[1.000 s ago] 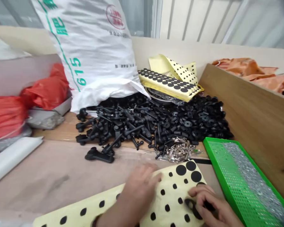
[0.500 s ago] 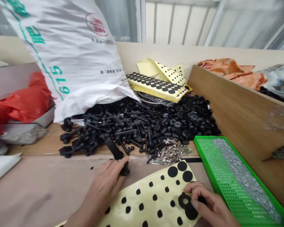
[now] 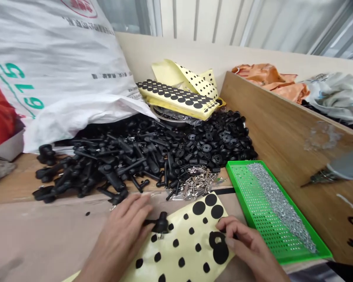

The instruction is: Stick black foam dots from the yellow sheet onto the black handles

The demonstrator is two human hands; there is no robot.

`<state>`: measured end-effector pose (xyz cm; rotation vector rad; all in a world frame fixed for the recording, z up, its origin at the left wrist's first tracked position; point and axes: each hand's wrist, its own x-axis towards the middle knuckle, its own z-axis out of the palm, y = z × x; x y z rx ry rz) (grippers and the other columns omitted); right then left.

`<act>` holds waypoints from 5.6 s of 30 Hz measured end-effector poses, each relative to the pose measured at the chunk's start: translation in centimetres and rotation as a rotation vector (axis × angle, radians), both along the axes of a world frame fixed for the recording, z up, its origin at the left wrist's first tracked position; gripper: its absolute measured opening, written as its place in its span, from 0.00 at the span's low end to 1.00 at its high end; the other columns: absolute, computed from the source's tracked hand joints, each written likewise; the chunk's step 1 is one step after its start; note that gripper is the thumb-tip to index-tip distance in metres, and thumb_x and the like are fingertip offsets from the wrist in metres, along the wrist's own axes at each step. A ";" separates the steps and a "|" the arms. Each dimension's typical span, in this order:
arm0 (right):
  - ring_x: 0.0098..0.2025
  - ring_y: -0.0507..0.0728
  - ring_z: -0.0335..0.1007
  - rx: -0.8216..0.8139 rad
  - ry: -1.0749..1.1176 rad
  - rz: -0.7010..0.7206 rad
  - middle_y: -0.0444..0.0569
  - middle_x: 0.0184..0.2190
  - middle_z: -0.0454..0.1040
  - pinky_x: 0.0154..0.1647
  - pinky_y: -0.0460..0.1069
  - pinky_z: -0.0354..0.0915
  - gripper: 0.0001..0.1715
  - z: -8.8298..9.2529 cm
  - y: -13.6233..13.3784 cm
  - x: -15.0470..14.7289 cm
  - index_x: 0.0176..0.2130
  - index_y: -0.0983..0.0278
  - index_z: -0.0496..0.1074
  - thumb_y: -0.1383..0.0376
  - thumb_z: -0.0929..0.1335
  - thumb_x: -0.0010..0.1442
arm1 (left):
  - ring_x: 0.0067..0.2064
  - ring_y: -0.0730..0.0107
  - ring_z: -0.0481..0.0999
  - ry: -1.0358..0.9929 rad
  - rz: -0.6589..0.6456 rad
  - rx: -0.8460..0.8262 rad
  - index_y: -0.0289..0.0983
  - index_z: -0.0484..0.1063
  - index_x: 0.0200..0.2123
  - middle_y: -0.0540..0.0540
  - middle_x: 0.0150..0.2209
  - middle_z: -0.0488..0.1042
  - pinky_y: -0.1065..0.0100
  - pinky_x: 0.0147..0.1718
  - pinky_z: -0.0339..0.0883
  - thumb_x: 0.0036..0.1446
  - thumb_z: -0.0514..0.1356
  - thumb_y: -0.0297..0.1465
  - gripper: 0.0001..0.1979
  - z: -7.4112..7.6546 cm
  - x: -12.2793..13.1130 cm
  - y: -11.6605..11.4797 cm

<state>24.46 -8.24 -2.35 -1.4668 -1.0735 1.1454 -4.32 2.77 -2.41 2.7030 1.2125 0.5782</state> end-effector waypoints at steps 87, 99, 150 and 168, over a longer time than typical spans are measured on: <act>0.38 0.57 0.65 -0.030 0.322 0.130 0.48 0.36 0.72 0.39 0.48 0.59 0.06 -1.1 2.6 -3.3 0.23 0.63 0.68 0.68 0.69 0.50 | 0.21 0.78 0.67 -0.499 -0.149 -1.342 0.40 0.72 0.50 0.51 0.33 0.76 0.76 0.22 0.63 0.47 0.50 0.22 0.27 0.8 6.4 -2.0; 0.38 0.58 0.66 -0.050 0.284 0.113 0.49 0.35 0.73 0.39 0.49 0.60 0.07 -0.8 2.5 -3.4 0.23 0.63 0.68 0.67 0.70 0.50 | 0.23 0.78 0.65 -0.496 -0.166 -1.350 0.40 0.69 0.55 0.51 0.33 0.75 0.77 0.22 0.63 0.45 0.49 0.21 0.32 1.5 6.1 -1.9; 0.35 0.55 0.75 -0.073 0.661 0.042 0.49 0.40 0.78 0.44 0.51 0.68 0.07 -0.3 2.1 -4.1 0.30 0.61 0.80 0.60 0.71 0.54 | 0.28 0.70 0.73 -0.620 0.056 -0.857 0.40 0.73 0.41 0.50 0.32 0.78 0.75 0.27 0.67 0.57 0.57 0.36 0.11 1.0 7.0 -3.4; 0.41 0.56 0.73 0.309 -0.450 0.158 0.48 0.41 0.75 0.41 0.47 0.68 0.15 0.0 -0.5 -4.9 0.52 0.56 0.64 0.62 0.58 0.67 | 0.22 0.73 0.69 -0.679 0.135 -1.036 0.39 0.72 0.43 0.52 0.24 0.74 0.75 0.23 0.63 0.58 0.55 0.41 0.16 2.9 5.8 -5.1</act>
